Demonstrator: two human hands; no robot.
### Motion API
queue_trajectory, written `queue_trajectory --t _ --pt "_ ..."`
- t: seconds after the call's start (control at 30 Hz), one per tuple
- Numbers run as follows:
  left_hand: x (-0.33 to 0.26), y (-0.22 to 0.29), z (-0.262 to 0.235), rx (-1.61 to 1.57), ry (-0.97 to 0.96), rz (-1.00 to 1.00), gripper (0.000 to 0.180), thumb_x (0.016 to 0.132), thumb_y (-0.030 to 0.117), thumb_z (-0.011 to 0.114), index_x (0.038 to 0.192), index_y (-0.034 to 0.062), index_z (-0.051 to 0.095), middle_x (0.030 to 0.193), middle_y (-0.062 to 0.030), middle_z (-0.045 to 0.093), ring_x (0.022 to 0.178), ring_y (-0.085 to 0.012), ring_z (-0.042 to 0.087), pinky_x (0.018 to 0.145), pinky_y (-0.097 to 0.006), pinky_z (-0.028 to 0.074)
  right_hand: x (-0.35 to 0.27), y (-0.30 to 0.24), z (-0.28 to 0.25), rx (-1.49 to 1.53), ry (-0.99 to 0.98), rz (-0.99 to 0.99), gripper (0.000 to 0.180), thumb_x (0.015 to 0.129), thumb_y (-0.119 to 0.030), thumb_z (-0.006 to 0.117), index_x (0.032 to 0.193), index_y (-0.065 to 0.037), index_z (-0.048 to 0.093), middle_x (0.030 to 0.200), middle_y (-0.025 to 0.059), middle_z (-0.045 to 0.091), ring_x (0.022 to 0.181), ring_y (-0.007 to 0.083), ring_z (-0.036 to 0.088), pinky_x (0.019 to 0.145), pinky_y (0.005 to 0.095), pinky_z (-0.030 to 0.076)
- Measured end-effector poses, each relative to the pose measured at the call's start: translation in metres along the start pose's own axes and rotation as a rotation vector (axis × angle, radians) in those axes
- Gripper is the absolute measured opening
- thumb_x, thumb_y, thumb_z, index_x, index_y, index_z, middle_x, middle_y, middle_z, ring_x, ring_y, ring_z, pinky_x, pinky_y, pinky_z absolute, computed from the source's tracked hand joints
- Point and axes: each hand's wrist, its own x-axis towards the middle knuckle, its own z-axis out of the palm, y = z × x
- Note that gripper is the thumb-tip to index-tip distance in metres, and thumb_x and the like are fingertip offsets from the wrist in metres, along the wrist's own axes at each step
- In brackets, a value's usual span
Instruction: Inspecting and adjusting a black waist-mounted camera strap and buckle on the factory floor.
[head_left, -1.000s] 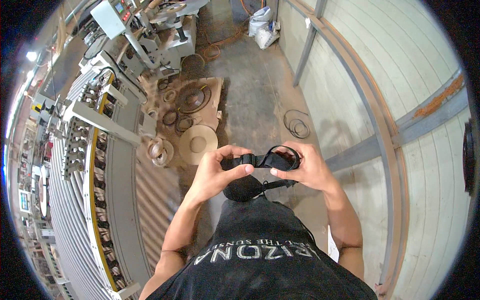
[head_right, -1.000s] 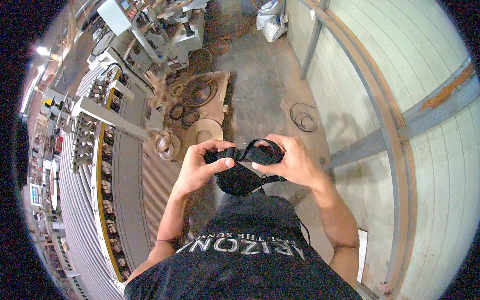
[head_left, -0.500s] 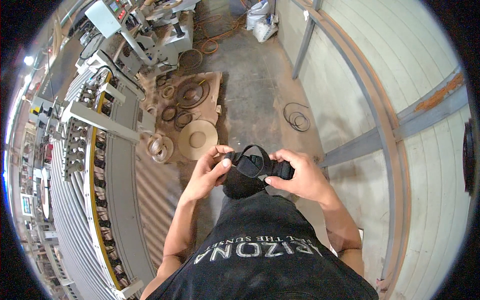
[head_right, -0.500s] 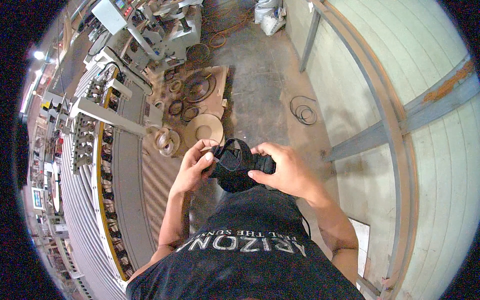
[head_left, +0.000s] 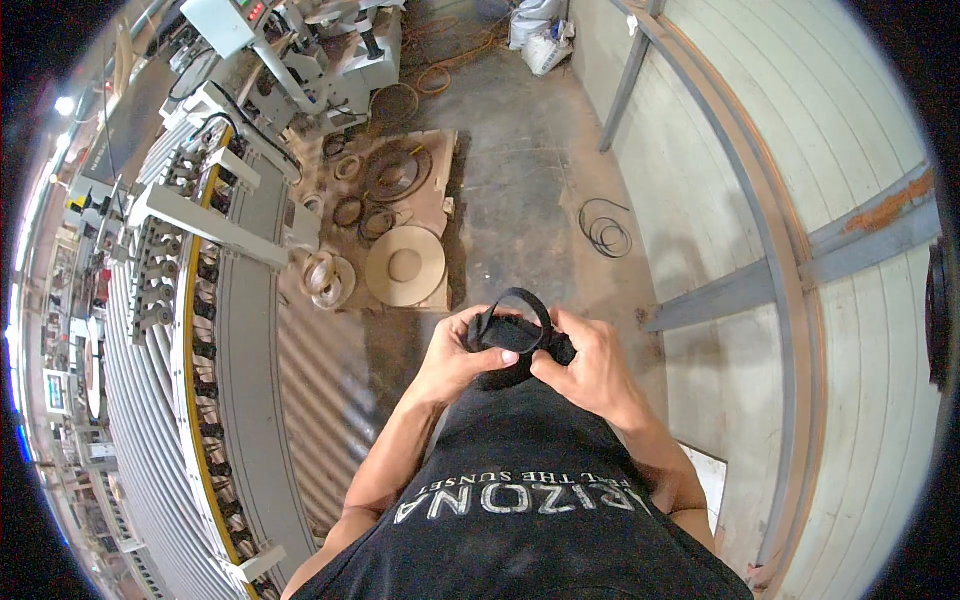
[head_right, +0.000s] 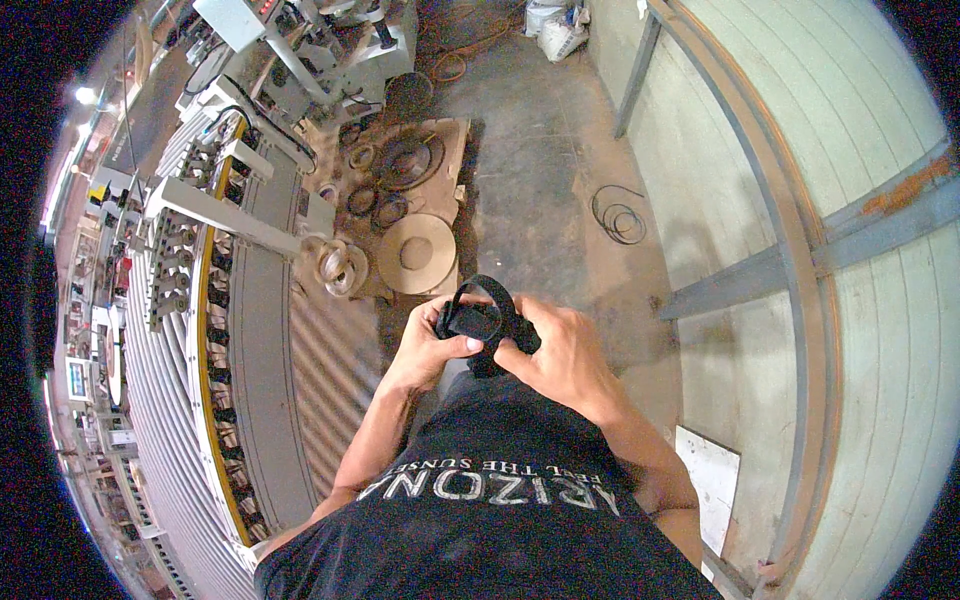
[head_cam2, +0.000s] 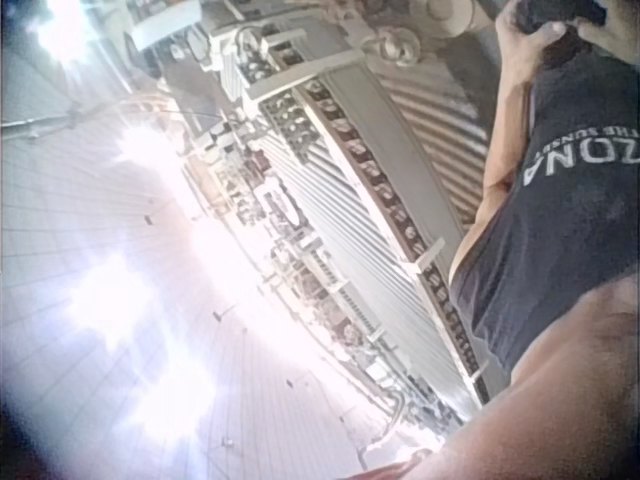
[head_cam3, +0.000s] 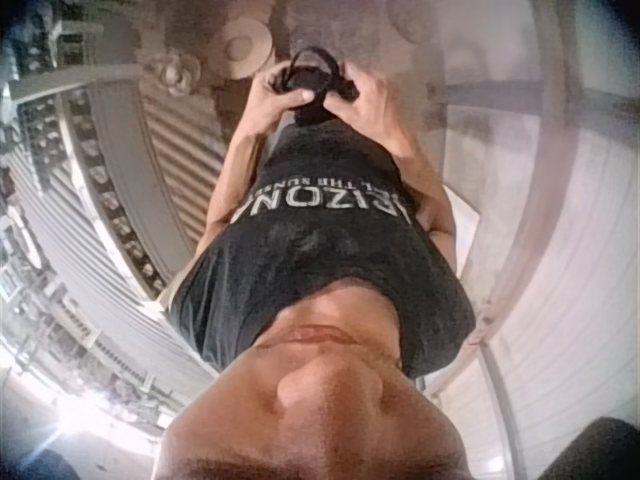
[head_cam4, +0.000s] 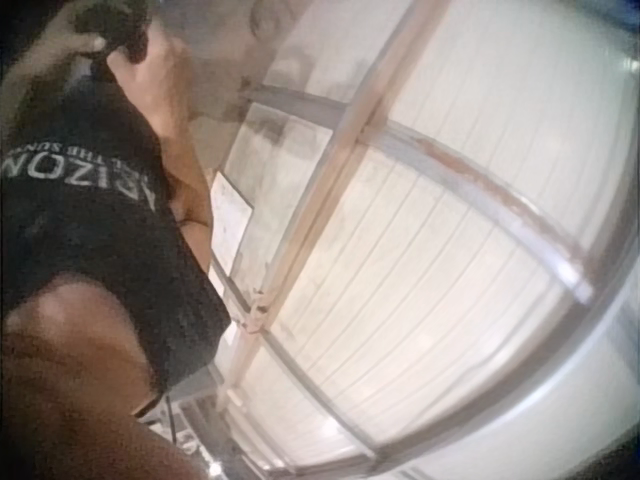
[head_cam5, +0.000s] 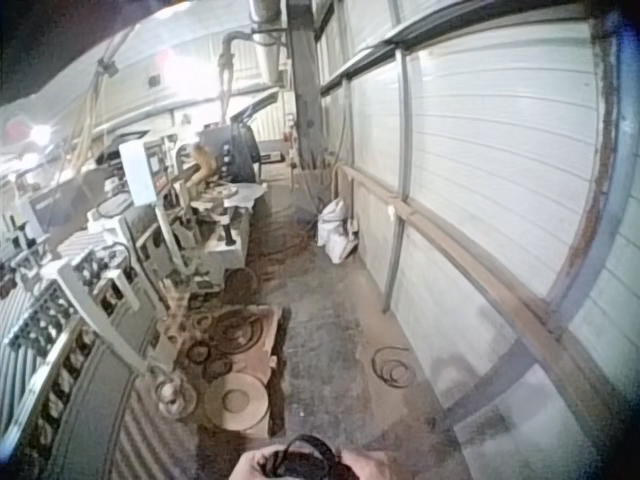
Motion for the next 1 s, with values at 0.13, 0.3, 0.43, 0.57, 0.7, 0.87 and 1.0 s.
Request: queue_trajectory --t 0.13,0.3,0.43,0.57,0.7,0.87,1.0 --pt "0.001 -0.002 -0.004 0.056 0.005 0.051 0.047 0.074 -0.002 0.083 0.117 -0.0017 0.065 0.108 -0.0055 0.07 0.096 -0.0113 0.066 0.09 -0.028 0.053 -0.001 0.005 0.005 0.005 0.049 -0.04 0.033 0.078 -0.02 0.072 0.106 -0.003 0.065 0.083 0.02 0.069 0.076 0.039 0.069 0.069 0.0439 0.054" --pt "0.0 -0.006 -0.001 0.072 0.04 0.137 0.045 0.074 -0.003 0.082 0.116 -0.0014 0.066 0.109 -0.0061 0.07 0.097 -0.0112 0.066 0.09 -0.028 0.053 -0.001 0.004 0.008 0.028 0.071 -0.031 0.031 0.079 -0.02 0.072 0.104 -0.003 0.065 0.081 0.0201 0.069 0.074 0.039 0.069 0.064 0.043 0.054" --pt "-0.001 -0.006 -0.002 0.114 0.065 0.153 0.044 0.075 -0.003 0.082 0.116 -0.0011 0.066 0.109 -0.0056 0.07 0.096 -0.0106 0.065 0.089 -0.027 0.052 0.0 0.001 0.008 0.019 0.084 -0.046 0.025 0.079 -0.01 0.07 0.1 0.002 0.065 0.078 0.0173 0.069 0.066 0.0256 0.07 0.062 0.0351 0.052" --pt "-0.003 -0.009 -0.011 0.134 0.047 0.145 0.042 0.076 -0.001 0.081 0.116 0.0 0.065 0.106 -0.0036 0.07 0.095 -0.0093 0.065 0.088 -0.026 0.052 -0.001 0.007 0.01 -0.018 0.034 -0.053 0.032 0.078 -0.023 0.075 0.101 -0.004 0.064 0.077 0.0192 0.068 0.071 0.0374 0.069 0.063 0.0428 0.054" --pt "-0.003 -0.009 -0.015 0.081 -0.024 0.157 0.042 0.077 -0.001 0.081 0.116 0.001 0.065 0.103 -0.0026 0.07 0.092 -0.0086 0.065 0.086 -0.025 0.053 -0.002 0.006 0.01 -0.026 0.005 -0.117 0.03 0.078 -0.026 0.076 0.096 -0.005 0.064 0.076 0.018 0.067 0.07 0.0362 0.069 0.062 0.0422 0.054" --pt "-0.006 -0.011 -0.019 0.087 0.019 0.159 0.044 0.077 0.002 0.08 0.117 0.0003 0.064 0.106 -0.0039 0.07 0.094 -0.0112 0.065 0.088 -0.027 0.052 -0.001 0.005 0.007 -0.045 0.053 -0.191 0.029 0.079 -0.025 0.074 0.099 -0.005 0.065 0.076 0.0169 0.067 0.07 0.0347 0.069 0.061 0.0417 0.053" --pt "-0.007 0.002 -0.029 0.019 0.079 0.266 0.042 0.08 0.003 0.079 0.12 -0.0002 0.064 0.108 -0.0058 0.07 0.098 -0.0119 0.065 0.09 -0.027 0.051 -0.006 0.003 0.005 -0.054 0.035 -0.124 0.03 0.081 -0.023 0.072 0.102 -0.004 0.065 0.078 0.017 0.068 0.071 0.0346 0.069 0.063 0.0411 0.053"
